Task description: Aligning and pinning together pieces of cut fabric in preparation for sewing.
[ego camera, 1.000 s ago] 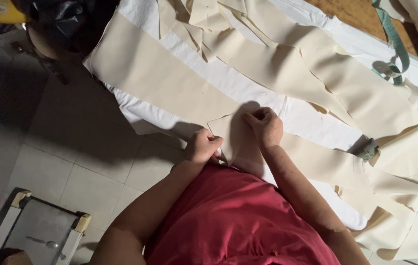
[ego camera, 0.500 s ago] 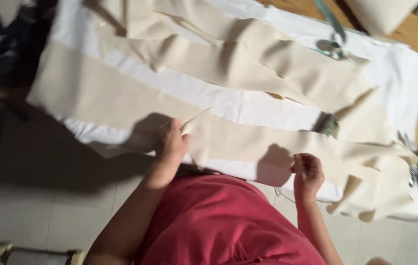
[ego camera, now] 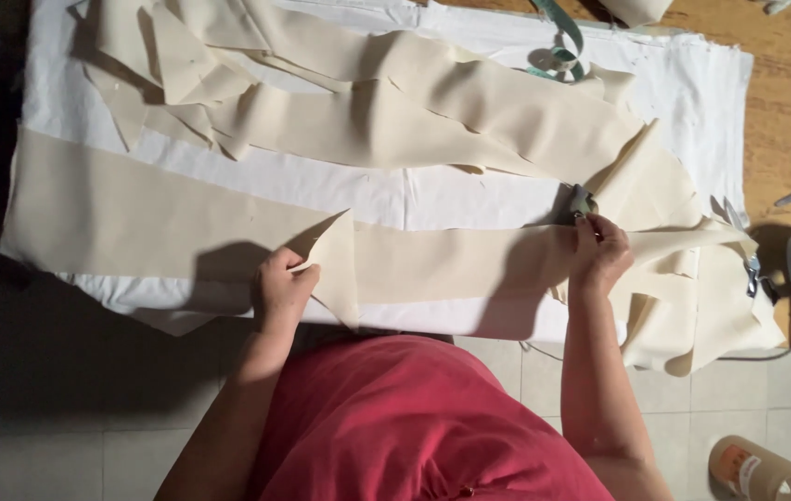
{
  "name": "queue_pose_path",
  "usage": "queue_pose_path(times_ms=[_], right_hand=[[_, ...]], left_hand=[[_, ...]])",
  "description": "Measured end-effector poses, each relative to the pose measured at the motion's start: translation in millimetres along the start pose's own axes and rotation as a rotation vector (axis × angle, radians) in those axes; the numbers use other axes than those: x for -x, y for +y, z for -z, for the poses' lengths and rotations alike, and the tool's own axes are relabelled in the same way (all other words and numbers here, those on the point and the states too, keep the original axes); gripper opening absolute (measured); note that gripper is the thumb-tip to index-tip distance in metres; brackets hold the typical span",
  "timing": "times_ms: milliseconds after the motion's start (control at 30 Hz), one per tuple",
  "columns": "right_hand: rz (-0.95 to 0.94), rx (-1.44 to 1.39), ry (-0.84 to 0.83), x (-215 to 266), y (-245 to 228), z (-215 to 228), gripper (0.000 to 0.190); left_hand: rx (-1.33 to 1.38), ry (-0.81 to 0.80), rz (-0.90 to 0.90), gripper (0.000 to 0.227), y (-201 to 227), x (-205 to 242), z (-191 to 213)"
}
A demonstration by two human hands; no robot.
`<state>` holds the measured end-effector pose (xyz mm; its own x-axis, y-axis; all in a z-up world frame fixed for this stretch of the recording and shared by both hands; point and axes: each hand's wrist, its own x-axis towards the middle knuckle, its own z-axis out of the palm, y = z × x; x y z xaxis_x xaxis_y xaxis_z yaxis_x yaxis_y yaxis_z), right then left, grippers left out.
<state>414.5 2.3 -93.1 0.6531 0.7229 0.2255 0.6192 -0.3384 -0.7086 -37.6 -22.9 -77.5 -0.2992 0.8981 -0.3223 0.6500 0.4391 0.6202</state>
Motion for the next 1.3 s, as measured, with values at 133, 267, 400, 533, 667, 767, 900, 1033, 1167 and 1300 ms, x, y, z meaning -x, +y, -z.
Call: queue_pose_path(times_ms=[133, 267, 400, 533, 667, 767, 900, 1033, 1167, 1300], right_hand=[[-0.029, -0.003, -0.057, -19, 43, -15, 0.007], [-0.175, -0.138, -0.071, -8, 6, -1, 0.003], [0.124, 0.237, 0.150, 19, -61, 22, 0.010], [0.144, -0.315, -0.103, 74, -113, -23, 0.024], [-0.067, -0.610, -0.942, 161, -208, -62, 0.024], [0.069, -0.443, -1.076, 186, -200, -102, 0.006], [0.319, -0.287, -1.023, 192, -188, -112, 0.010], [0.390, -0.329, -1.010, 194, -189, -112, 0.004], [0.430, -0.382, -0.977, 195, -185, -119, 0.003], [0.390, -0.478, -0.969, 193, -182, -118, 0.004]], left_hand=[[0.090, 0.018, 0.139, 0.024, -26, -19, -26], [0.265, 0.001, 0.191, 0.035, -9, -12, -11], [0.391, -0.022, 0.199, 0.033, 0, -5, -4], [0.380, -0.003, 0.224, 0.035, -6, -8, -13], [0.297, 0.032, 0.208, 0.035, -18, -12, -26], [0.292, 0.016, 0.211, 0.032, -8, -9, -19], [0.310, 0.005, 0.170, 0.033, 9, 0, 0], [0.303, 0.005, 0.164, 0.030, 18, 4, 6], [0.185, 0.025, -0.054, 0.022, 20, 10, -2], [0.104, 0.020, -0.147, 0.021, 24, 11, 3]])
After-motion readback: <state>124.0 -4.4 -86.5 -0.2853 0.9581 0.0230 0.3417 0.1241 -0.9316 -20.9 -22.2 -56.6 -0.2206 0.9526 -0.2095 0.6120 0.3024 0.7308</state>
